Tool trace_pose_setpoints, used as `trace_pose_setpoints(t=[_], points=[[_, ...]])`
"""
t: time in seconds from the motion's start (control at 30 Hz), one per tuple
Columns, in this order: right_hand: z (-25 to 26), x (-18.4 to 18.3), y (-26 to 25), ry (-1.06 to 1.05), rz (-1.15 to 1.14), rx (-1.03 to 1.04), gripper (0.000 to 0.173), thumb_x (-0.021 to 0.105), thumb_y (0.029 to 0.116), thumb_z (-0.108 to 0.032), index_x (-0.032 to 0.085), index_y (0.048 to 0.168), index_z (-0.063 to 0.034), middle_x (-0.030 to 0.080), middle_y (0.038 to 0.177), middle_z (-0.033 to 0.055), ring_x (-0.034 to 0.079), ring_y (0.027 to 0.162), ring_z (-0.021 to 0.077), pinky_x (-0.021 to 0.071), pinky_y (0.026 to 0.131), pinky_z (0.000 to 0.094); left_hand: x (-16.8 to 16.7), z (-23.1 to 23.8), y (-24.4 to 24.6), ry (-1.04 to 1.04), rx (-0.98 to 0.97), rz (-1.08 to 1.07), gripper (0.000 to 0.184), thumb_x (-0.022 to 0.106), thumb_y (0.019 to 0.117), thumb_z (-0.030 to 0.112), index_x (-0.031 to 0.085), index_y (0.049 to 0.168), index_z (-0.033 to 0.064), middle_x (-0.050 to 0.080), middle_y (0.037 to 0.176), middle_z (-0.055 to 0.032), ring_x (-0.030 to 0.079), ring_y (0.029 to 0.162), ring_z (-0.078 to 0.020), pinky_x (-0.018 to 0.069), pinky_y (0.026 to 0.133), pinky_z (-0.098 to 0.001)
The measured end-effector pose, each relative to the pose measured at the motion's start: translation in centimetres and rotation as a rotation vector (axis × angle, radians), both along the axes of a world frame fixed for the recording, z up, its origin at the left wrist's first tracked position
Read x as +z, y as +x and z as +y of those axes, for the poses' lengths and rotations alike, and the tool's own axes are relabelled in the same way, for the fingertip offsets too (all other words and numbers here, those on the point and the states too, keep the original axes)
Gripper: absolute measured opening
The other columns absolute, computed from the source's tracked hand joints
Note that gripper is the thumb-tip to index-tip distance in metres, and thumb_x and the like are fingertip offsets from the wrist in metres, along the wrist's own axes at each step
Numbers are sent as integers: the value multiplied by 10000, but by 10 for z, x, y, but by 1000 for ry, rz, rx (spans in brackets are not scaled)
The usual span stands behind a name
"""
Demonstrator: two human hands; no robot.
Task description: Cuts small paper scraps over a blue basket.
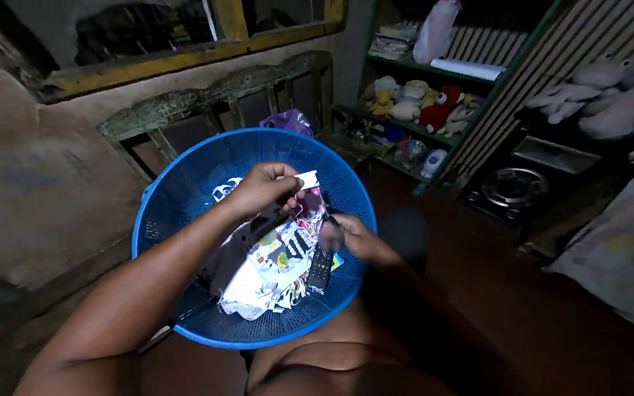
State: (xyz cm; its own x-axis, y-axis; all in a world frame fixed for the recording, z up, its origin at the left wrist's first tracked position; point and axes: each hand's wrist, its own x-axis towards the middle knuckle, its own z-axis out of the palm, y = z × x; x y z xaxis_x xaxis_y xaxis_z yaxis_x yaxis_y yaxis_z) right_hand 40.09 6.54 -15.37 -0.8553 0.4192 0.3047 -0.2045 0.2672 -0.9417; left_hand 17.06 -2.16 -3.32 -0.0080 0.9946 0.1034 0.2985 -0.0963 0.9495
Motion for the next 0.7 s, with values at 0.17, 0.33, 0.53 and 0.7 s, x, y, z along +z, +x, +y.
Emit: trace_pose_setpoints(t=[0.17, 0.33, 0.53, 0.7], points=[[-1, 1, 0, 5, -17, 10, 376, 514, 1076, -375, 655, 995, -36, 664, 863, 16, 630, 765, 97, 543, 700, 274, -1, -2, 4, -31, -39, -3, 148, 589, 1039, 118, 675, 1040, -3, 733, 884, -128, 691, 669, -170, 596, 609, -299], [-2, 2, 1, -15, -46, -31, 377, 512, 1074, -377, 657, 1045, -30, 677, 902, 26, 646, 783, 102, 557, 711, 269, -2, -2, 9, -60, -59, 24, 134, 615, 1027, 99, 688, 1036, -13, 738, 871, -141, 695, 655, -181, 599, 607, -303], [-3, 2, 0, -29, 22, -53, 331, 568, 1058, -320, 688, 973, -24, 670, 826, 21, 662, 785, 117, 581, 759, 311, -2, -2, 9, -60, -72, 26, 136, 607, 1030, 101, 689, 1034, -6, 734, 868, -136, 693, 657, -178, 600, 611, -302], [-5, 4, 0, -40, 6, -89, 308, 602, 1046, -291, 695, 941, -16, 670, 788, 19, 671, 761, 109, 591, 755, 304, -3, -2, 7, -46, -83, 30, 143, 594, 1035, 104, 687, 1036, -5, 735, 870, -135, 690, 658, -177, 595, 608, -303]])
